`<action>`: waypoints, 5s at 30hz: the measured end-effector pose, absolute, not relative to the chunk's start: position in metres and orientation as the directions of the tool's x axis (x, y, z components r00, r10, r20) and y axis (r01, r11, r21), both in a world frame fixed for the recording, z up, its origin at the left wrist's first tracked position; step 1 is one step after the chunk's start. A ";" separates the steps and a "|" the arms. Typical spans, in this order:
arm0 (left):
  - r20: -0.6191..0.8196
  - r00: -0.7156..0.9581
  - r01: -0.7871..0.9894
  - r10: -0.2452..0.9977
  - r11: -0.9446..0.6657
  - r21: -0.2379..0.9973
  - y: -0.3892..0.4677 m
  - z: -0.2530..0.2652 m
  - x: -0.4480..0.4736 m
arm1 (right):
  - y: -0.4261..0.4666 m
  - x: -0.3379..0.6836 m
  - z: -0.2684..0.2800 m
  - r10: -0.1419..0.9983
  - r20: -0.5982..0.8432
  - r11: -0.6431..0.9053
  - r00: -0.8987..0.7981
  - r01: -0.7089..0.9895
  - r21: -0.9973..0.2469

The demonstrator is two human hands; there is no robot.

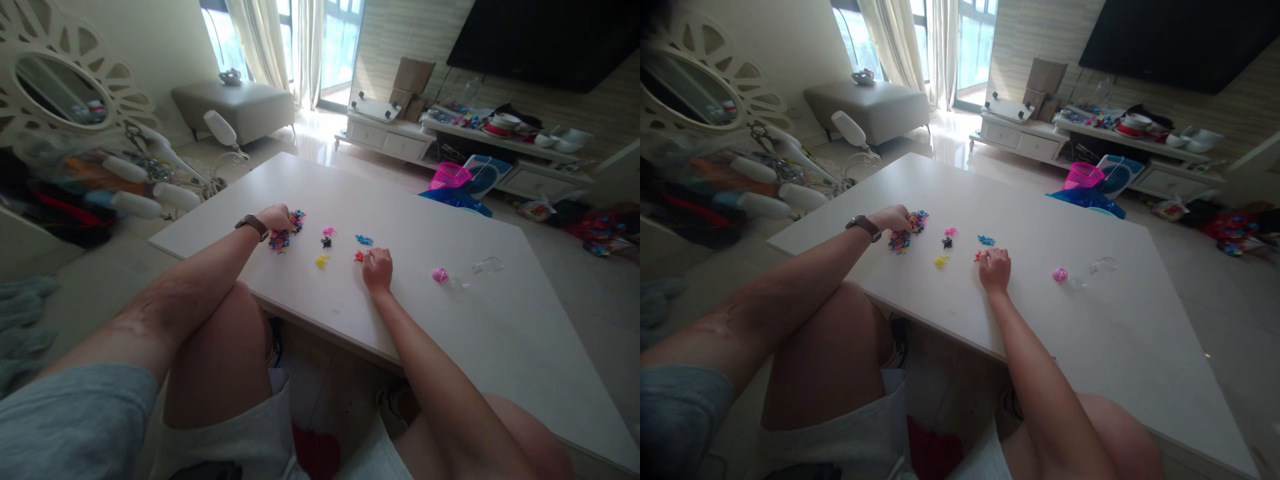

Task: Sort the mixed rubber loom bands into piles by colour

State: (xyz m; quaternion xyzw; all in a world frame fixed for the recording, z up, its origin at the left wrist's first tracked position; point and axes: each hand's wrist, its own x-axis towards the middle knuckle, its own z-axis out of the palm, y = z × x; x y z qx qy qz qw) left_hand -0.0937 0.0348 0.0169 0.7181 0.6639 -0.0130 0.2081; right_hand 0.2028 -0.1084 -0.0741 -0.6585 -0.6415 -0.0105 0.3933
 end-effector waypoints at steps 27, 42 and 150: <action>-0.200 0.627 0.547 0.752 -0.243 0.801 0.024 -0.001 -0.048 | -0.122 0.192 -0.065 0.844 0.502 0.380 -0.187 0.870 -0.314; -0.098 0.766 0.411 0.636 -0.366 0.835 0.009 -0.006 -0.015 | -0.124 0.194 -0.063 0.821 0.463 0.507 -0.333 0.800 -0.322; -0.128 0.571 0.638 0.811 -0.341 0.690 0.016 -0.002 -0.028 | -0.123 0.194 -0.066 0.807 0.508 0.511 -0.303 0.789 -0.341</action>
